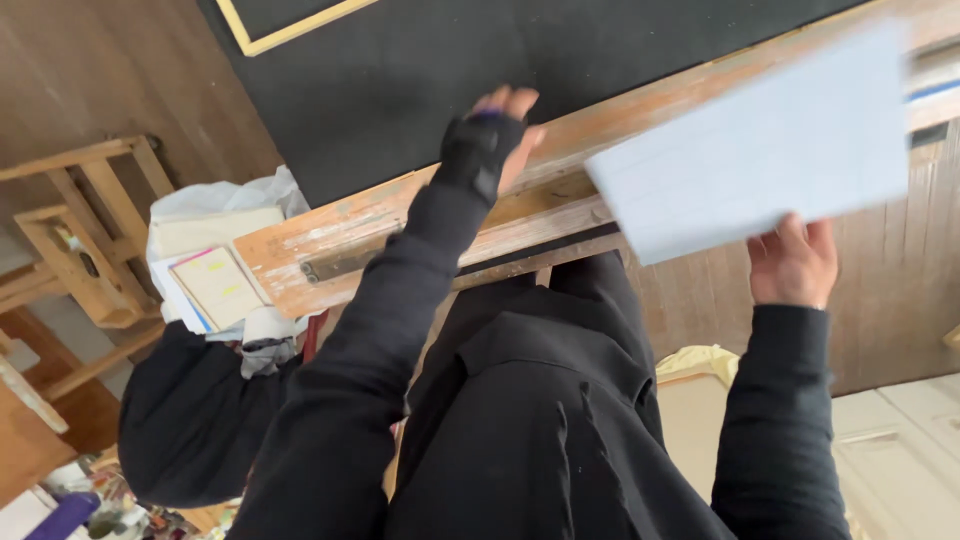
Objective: Preparing and cutting grid paper to fit into a picture frame.
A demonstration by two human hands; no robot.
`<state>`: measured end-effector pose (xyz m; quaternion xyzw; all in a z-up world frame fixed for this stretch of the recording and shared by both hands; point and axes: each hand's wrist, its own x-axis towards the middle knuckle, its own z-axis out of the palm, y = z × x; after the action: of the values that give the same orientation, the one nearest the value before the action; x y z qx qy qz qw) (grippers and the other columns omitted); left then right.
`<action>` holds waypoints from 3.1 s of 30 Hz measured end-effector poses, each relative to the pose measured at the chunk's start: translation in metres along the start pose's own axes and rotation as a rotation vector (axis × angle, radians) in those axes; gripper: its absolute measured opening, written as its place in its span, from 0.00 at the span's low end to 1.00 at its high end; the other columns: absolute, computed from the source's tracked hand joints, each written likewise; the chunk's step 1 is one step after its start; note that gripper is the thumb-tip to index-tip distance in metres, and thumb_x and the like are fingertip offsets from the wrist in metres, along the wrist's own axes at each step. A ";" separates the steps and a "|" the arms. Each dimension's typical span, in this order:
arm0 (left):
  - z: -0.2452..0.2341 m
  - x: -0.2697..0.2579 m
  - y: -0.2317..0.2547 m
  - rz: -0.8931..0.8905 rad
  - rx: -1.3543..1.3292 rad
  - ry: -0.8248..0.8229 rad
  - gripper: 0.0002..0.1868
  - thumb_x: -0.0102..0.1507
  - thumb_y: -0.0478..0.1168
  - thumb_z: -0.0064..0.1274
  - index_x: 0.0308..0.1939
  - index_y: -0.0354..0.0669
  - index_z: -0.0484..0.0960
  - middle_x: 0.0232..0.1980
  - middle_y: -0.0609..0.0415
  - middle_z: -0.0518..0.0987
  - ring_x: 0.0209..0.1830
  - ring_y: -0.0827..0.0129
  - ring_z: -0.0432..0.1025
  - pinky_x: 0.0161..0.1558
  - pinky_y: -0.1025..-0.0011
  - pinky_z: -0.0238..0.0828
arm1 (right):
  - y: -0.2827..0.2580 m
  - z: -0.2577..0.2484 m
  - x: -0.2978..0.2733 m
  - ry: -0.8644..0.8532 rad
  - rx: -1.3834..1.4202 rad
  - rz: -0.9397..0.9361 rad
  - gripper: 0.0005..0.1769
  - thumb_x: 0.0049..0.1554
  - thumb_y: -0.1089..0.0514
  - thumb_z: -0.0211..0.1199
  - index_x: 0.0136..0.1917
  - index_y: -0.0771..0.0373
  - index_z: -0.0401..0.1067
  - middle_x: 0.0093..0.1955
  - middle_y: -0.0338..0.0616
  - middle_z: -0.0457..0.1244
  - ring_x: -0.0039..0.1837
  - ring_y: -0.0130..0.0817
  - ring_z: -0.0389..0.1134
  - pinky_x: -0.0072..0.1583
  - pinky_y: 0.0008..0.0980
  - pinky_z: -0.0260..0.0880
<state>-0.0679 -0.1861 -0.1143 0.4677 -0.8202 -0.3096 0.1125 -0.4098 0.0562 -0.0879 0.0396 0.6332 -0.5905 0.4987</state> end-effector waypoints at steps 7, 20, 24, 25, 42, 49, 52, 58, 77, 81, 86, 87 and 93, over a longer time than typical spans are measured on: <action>0.048 -0.115 -0.024 0.022 0.361 -0.363 0.13 0.64 0.36 0.52 0.51 0.38 0.77 0.58 0.41 0.73 0.57 0.46 0.71 0.54 0.50 0.73 | 0.105 -0.168 -0.029 0.228 0.257 0.119 0.08 0.72 0.61 0.54 0.62 0.51 0.70 0.53 0.33 0.66 0.50 0.27 0.66 0.54 0.31 0.72; 0.067 -0.123 -0.042 -0.048 0.410 -0.344 0.17 0.59 0.33 0.49 0.50 0.29 0.77 0.74 0.35 0.61 0.70 0.38 0.61 0.60 0.49 0.69 | 0.148 -0.165 -0.030 0.225 0.126 0.202 0.04 0.70 0.60 0.59 0.52 0.52 0.69 0.42 0.31 0.63 0.43 0.27 0.63 0.48 0.32 0.67; 0.078 -0.126 -0.060 -0.062 0.447 -0.335 0.13 0.63 0.36 0.48 0.47 0.30 0.78 0.77 0.38 0.58 0.75 0.37 0.56 0.60 0.49 0.68 | 0.146 -0.148 -0.035 0.229 0.124 0.233 0.03 0.69 0.59 0.58 0.53 0.51 0.70 0.43 0.30 0.64 0.43 0.25 0.64 0.48 0.32 0.67; 0.077 -0.127 -0.059 -0.061 0.450 -0.340 0.13 0.63 0.36 0.48 0.47 0.30 0.78 0.77 0.38 0.58 0.75 0.37 0.56 0.60 0.49 0.68 | 0.153 -0.148 -0.036 0.231 0.127 0.236 0.03 0.69 0.59 0.58 0.53 0.51 0.70 0.43 0.30 0.64 0.43 0.25 0.64 0.48 0.32 0.67; 0.042 -0.119 -0.036 -0.061 0.376 -0.341 0.23 0.48 0.41 0.61 0.44 0.33 0.78 0.72 0.37 0.61 0.74 0.40 0.59 0.64 0.48 0.65 | 0.212 -0.096 -0.023 0.086 0.223 0.328 0.04 0.67 0.58 0.60 0.55 0.53 0.67 0.44 0.33 0.65 0.45 0.28 0.67 0.52 0.36 0.73; 0.038 -0.116 -0.033 -0.060 0.396 -0.343 0.19 0.49 0.40 0.61 0.41 0.35 0.79 0.72 0.38 0.62 0.74 0.41 0.60 0.63 0.48 0.65 | 0.229 -0.043 -0.014 0.004 0.198 0.351 0.09 0.67 0.58 0.58 0.60 0.54 0.66 0.52 0.37 0.68 0.51 0.32 0.71 0.56 0.38 0.76; 0.041 -0.120 -0.033 -0.039 0.416 -0.318 0.23 0.47 0.41 0.62 0.43 0.32 0.78 0.71 0.38 0.61 0.73 0.41 0.59 0.62 0.47 0.64 | 0.232 -0.032 -0.014 0.001 0.189 0.372 0.10 0.67 0.59 0.57 0.61 0.53 0.66 0.54 0.38 0.68 0.53 0.32 0.71 0.56 0.37 0.76; 0.048 -0.120 -0.033 -0.084 0.396 -0.321 0.20 0.50 0.38 0.60 0.44 0.34 0.78 0.73 0.40 0.60 0.76 0.42 0.56 0.64 0.48 0.64 | 0.230 -0.035 -0.010 0.001 0.148 0.388 0.11 0.65 0.58 0.59 0.61 0.55 0.66 0.54 0.38 0.68 0.53 0.32 0.72 0.56 0.37 0.75; 0.059 -0.124 -0.041 -0.141 0.422 -0.348 0.20 0.53 0.38 0.58 0.47 0.31 0.78 0.74 0.39 0.60 0.76 0.41 0.53 0.64 0.47 0.63 | 0.115 -0.041 0.049 0.124 -1.280 -0.694 0.13 0.60 0.61 0.74 0.54 0.65 0.71 0.54 0.51 0.62 0.56 0.48 0.64 0.59 0.43 0.67; 0.068 -0.130 -0.051 -0.122 0.439 -0.278 0.13 0.63 0.37 0.55 0.48 0.34 0.78 0.77 0.41 0.60 0.79 0.43 0.53 0.68 0.48 0.63 | 0.117 -0.038 0.058 0.070 -1.304 -0.629 0.11 0.59 0.61 0.74 0.49 0.65 0.73 0.52 0.53 0.62 0.53 0.49 0.66 0.56 0.44 0.68; 0.050 -0.117 -0.033 -0.164 0.412 -0.389 0.21 0.51 0.40 0.58 0.46 0.31 0.78 0.74 0.40 0.59 0.76 0.41 0.52 0.65 0.47 0.62 | 0.113 -0.027 0.061 0.037 -1.186 -0.435 0.12 0.60 0.59 0.74 0.47 0.67 0.72 0.50 0.51 0.63 0.48 0.44 0.69 0.53 0.40 0.71; 0.051 -0.118 -0.035 -0.158 0.408 -0.387 0.21 0.52 0.40 0.58 0.46 0.31 0.78 0.74 0.40 0.58 0.77 0.41 0.52 0.65 0.47 0.62 | 0.113 -0.026 0.061 0.036 -1.175 -0.417 0.13 0.59 0.58 0.74 0.46 0.67 0.73 0.50 0.51 0.63 0.46 0.43 0.69 0.51 0.38 0.72; 0.050 -0.115 -0.033 -0.140 0.432 -0.374 0.23 0.51 0.40 0.58 0.47 0.29 0.79 0.75 0.38 0.58 0.76 0.39 0.52 0.63 0.47 0.64 | 0.120 -0.040 0.073 0.015 -1.199 -0.403 0.12 0.58 0.58 0.76 0.43 0.67 0.76 0.50 0.51 0.62 0.46 0.41 0.69 0.50 0.37 0.72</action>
<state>-0.0066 -0.0815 -0.1621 0.4710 -0.8394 -0.2157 -0.1641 -0.3929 0.0846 -0.2300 -0.3625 0.8525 -0.2152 0.3090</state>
